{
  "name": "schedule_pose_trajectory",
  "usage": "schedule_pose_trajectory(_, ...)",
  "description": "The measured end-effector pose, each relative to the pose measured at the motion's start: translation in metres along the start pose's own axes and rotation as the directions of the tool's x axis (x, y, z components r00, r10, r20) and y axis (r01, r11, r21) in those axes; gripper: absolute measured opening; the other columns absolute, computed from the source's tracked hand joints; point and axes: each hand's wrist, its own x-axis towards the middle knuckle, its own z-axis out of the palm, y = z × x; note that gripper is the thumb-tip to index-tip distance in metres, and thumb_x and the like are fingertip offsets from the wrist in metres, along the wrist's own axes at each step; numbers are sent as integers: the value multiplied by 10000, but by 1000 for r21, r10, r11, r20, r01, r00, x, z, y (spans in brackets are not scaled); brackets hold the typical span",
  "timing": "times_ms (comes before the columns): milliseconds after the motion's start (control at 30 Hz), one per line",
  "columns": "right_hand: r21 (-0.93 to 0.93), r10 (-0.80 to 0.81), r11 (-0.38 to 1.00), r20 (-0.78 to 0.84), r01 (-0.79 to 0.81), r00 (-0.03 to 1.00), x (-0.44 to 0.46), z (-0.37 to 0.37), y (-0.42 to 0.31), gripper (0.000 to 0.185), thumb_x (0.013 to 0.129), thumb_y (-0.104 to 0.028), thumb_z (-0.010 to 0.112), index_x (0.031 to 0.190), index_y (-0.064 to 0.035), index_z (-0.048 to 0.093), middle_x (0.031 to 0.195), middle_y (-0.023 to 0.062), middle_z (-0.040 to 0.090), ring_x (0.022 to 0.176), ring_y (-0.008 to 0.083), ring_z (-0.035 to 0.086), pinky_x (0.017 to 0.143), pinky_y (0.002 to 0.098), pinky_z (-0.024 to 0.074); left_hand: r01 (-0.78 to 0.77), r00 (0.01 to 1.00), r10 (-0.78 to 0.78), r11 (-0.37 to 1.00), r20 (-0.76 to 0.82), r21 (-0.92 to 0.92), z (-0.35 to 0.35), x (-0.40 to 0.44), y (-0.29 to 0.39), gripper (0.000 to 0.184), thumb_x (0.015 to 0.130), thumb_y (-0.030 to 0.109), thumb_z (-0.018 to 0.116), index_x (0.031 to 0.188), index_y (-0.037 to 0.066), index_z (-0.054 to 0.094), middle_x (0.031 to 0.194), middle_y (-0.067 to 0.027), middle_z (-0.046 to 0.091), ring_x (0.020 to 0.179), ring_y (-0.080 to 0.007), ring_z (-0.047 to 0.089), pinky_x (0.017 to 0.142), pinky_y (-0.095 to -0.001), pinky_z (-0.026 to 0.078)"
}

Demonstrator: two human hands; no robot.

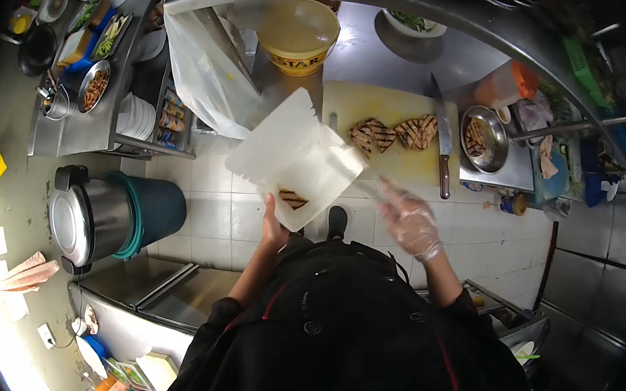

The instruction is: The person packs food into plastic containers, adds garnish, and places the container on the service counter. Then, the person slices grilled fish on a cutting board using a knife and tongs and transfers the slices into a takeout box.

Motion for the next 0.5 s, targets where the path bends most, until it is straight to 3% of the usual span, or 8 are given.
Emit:
schedule_pose_trajectory(33,-39,113,993,2,-113,994,2,-7,10,476,866,-276,486,1293,-70,442,928,187,621,817,340,603,719,430,483,-19,1000,19,1000,1,22,-8,-3,1,592,952,483,296,1334,32,330,1251,-172,468,1162,-313,471,980,-447,393)
schedule_pose_trajectory(133,-148,229,963,-3,-227,973,12,16,52,481,844,-270,496,1283,-77,455,923,185,618,816,347,598,727,429,479,-57,998,57,998,10,10,-28,-16,1,561,960,461,287,1300,23,373,1231,-160,483,1134,-302,485,979,-429,383)
schedule_pose_trajectory(200,-164,197,967,-12,-196,980,17,47,69,497,831,-267,501,1281,-62,453,919,198,614,822,345,597,728,429,480,-50,999,50,999,17,-12,-31,-27,3,563,960,461,281,1291,17,382,1232,-158,484,1132,-301,486,988,-421,373)
schedule_pose_trajectory(233,-171,181,968,-17,-181,983,20,50,67,504,825,-266,503,1280,-55,452,917,205,611,825,344,597,728,429,480,-86,996,83,994,40,64,-27,-33,6,569,962,458,272,1290,7,382,1235,-161,482,1139,-302,480,993,-416,367)
schedule_pose_trajectory(333,-159,312,940,49,-301,949,26,62,49,518,827,-264,491,1281,-20,440,929,214,610,841,337,601,732,429,482,-78,995,79,997,55,-9,-32,-35,7,566,949,454,340,1315,22,355,1271,-154,468,1155,-298,483,981,-422,391)
schedule_pose_trajectory(367,-152,337,932,21,-331,941,29,64,40,529,830,-241,486,1290,10,413,863,222,605,811,353,599,741,426,479,-81,996,81,997,44,-19,-32,-34,7,566,949,453,343,1314,21,358,1267,-151,473,1152,-297,486,978,-421,394)
schedule_pose_trajectory(500,-129,421,898,-24,-420,907,37,95,37,565,841,-242,473,1331,7,344,907,227,604,817,361,600,750,429,485,-75,997,76,997,10,-20,-25,-32,6,566,944,456,359,1304,20,374,1247,-143,492,1136,-294,500,965,-418,406)
